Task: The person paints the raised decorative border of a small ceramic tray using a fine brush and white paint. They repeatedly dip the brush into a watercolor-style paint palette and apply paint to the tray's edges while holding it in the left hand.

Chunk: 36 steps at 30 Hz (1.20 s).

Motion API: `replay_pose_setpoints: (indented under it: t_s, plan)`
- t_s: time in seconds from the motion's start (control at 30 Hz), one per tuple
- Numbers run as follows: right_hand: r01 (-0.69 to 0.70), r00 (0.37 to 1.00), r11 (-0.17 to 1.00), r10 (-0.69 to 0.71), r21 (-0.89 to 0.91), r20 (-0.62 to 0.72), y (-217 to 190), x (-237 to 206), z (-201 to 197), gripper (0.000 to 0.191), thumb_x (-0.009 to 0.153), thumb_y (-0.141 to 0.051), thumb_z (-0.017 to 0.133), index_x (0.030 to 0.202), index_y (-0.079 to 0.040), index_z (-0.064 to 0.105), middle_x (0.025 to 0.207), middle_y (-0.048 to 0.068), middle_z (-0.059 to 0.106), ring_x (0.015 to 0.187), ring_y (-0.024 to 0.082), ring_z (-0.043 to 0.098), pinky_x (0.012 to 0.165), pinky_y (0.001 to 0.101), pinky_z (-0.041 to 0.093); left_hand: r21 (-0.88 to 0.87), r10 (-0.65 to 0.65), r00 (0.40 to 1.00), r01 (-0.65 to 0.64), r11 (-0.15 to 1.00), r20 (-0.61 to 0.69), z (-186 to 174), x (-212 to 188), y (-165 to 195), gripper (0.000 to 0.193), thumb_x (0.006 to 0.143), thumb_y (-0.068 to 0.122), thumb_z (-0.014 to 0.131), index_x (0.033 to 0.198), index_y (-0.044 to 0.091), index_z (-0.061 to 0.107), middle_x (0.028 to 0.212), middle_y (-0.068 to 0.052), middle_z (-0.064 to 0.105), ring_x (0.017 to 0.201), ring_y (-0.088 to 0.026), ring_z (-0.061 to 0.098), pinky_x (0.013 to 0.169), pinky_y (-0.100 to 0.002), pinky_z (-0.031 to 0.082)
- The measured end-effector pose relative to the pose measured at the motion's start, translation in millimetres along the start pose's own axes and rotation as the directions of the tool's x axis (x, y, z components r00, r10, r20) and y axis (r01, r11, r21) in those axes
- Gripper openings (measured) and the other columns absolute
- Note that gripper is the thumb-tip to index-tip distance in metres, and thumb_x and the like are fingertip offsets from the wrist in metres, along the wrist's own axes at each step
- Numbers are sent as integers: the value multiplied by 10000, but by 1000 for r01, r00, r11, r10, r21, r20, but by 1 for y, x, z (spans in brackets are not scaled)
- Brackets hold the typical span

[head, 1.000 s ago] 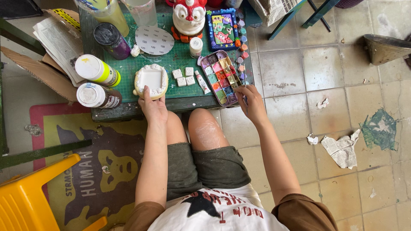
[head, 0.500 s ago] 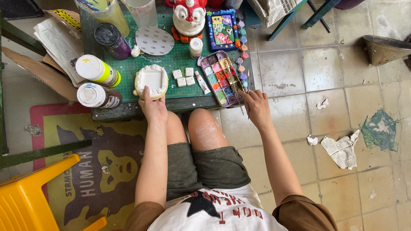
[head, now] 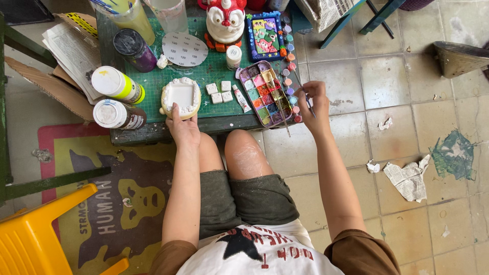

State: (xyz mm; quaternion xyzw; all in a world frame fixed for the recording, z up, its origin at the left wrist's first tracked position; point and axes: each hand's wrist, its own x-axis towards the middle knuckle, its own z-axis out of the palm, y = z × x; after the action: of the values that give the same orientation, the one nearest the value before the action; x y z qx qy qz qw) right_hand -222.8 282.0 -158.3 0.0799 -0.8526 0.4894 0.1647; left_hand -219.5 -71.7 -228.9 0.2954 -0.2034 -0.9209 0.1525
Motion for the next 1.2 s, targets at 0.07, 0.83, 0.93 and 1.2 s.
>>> replay_pose_setpoints:
  t_s: [0.07, 0.83, 0.93, 1.2]
  plan:
    - [75, 997, 992, -72, -98, 31, -3, 11, 6, 100, 991, -29, 656, 1075, -9, 605, 974, 96, 742, 822, 209, 674, 769, 336, 522, 16, -4, 1000, 4, 1000, -13, 1, 0, 1, 579, 949, 193, 685, 1390, 90, 324, 1457, -155, 454, 1360, -311, 518, 1102, -486, 542]
    - [399, 912, 804, -299, -442, 280, -4, 21, 58, 152, 858, 9, 697, 977, -22, 608, 916, 127, 623, 917, 338, 590, 837, 459, 485, 16, -20, 999, 21, 1000, -40, 0, 3, 2, 568, 964, 198, 677, 1381, 69, 314, 1461, -173, 433, 1377, -326, 503, 1114, -499, 535]
    - [397, 911, 794, -281, -460, 301, 1, 21, 61, 151, 870, -2, 690, 993, -24, 606, 929, 130, 616, 929, 341, 580, 839, 459, 481, 12, -19, 999, 19, 1000, -36, -1, 3, 3, 566, 959, 198, 675, 1376, 75, 313, 1457, -169, 434, 1371, -325, 505, 1111, -504, 533]
    - [422, 902, 753, -291, -505, 319, 6, 21, 64, 208, 873, -23, 683, 1071, -27, 620, 1001, 135, 626, 980, 339, 581, 878, 462, 480, -11, -17, 999, 16, 1000, -28, 2, 2, 4, 578, 948, 196, 688, 1366, 79, 307, 1456, -165, 439, 1364, -327, 508, 1106, -505, 531]
